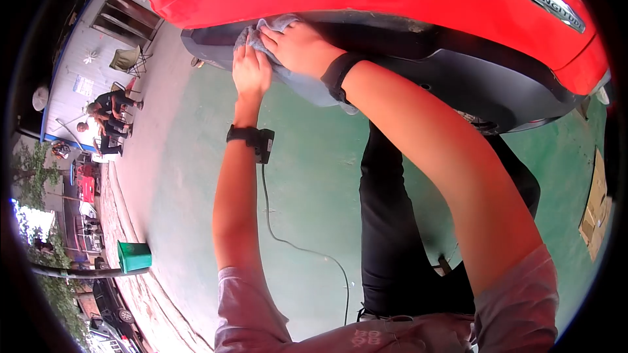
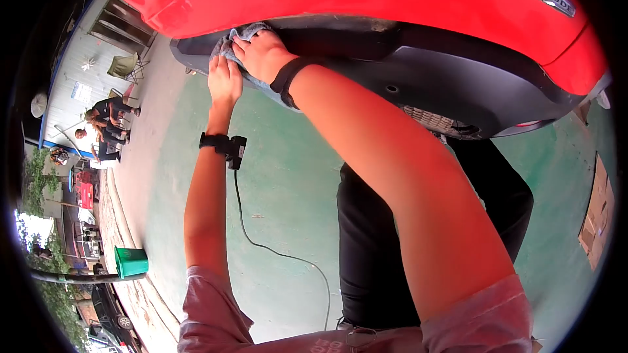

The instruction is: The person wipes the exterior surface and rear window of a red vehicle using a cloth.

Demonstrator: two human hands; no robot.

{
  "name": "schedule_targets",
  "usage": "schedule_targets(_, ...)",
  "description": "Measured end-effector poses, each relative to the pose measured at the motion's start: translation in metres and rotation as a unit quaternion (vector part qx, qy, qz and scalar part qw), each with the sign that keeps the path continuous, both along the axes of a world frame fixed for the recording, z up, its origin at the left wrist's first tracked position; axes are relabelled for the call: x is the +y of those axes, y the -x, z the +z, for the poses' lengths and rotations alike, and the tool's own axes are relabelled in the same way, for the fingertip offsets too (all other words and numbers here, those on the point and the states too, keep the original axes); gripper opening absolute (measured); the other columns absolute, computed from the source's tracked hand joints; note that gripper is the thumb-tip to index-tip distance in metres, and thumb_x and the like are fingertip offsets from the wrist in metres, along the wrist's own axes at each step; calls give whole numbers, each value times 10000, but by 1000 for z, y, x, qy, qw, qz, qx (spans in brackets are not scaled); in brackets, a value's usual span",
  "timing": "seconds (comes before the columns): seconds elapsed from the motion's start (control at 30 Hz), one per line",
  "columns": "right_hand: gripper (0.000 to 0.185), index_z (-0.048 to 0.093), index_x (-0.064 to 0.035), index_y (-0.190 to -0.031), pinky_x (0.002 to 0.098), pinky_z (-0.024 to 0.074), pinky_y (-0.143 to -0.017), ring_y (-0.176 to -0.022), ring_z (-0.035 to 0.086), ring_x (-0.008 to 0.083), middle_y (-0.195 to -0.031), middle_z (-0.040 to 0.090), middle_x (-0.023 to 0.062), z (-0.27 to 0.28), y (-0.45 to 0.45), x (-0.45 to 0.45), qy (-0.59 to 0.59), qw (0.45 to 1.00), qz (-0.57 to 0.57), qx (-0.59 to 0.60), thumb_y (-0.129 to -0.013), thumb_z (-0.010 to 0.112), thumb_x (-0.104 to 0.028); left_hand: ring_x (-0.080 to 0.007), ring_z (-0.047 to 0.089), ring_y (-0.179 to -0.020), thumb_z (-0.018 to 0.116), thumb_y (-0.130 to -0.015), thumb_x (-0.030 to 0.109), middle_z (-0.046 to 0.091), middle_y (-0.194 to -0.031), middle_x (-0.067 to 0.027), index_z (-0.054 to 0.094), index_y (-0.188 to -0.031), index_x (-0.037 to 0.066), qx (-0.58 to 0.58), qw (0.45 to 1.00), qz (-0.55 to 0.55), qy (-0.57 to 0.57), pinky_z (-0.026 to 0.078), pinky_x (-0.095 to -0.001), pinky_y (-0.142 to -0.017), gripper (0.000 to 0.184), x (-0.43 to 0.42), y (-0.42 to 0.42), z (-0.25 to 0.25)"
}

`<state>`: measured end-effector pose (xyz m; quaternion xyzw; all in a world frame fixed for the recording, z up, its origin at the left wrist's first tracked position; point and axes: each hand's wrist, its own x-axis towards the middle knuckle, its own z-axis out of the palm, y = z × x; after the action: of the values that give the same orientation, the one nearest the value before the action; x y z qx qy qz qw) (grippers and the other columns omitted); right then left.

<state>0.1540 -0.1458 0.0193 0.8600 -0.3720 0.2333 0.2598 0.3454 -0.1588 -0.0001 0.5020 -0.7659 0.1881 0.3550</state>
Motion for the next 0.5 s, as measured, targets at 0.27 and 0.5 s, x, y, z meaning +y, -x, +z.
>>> schedule_targets(0.27,603,464,30,-1442,399,506,-951,-1108,663,325,-1545,450,183,14,88,67,-104,991,-53,68,-876,578,-143,-474,562,-1056,470,-962,191,595,-1092,-248,594,-1169,-8,-24,984,-101,-147,470,-546,-890,313,59,79,31)
schedule_targets(0.5,564,557,102,-1347,347,510,-898,-1001,697,269,-1401,578,251,41,174,156,-68,963,-152,211,-836,598,-135,-412,600,-1066,508,-917,170,620,-1009,-237,516,-1398,-80,-49,968,-209,-131,431,-491,-1038,542,114,181,35)
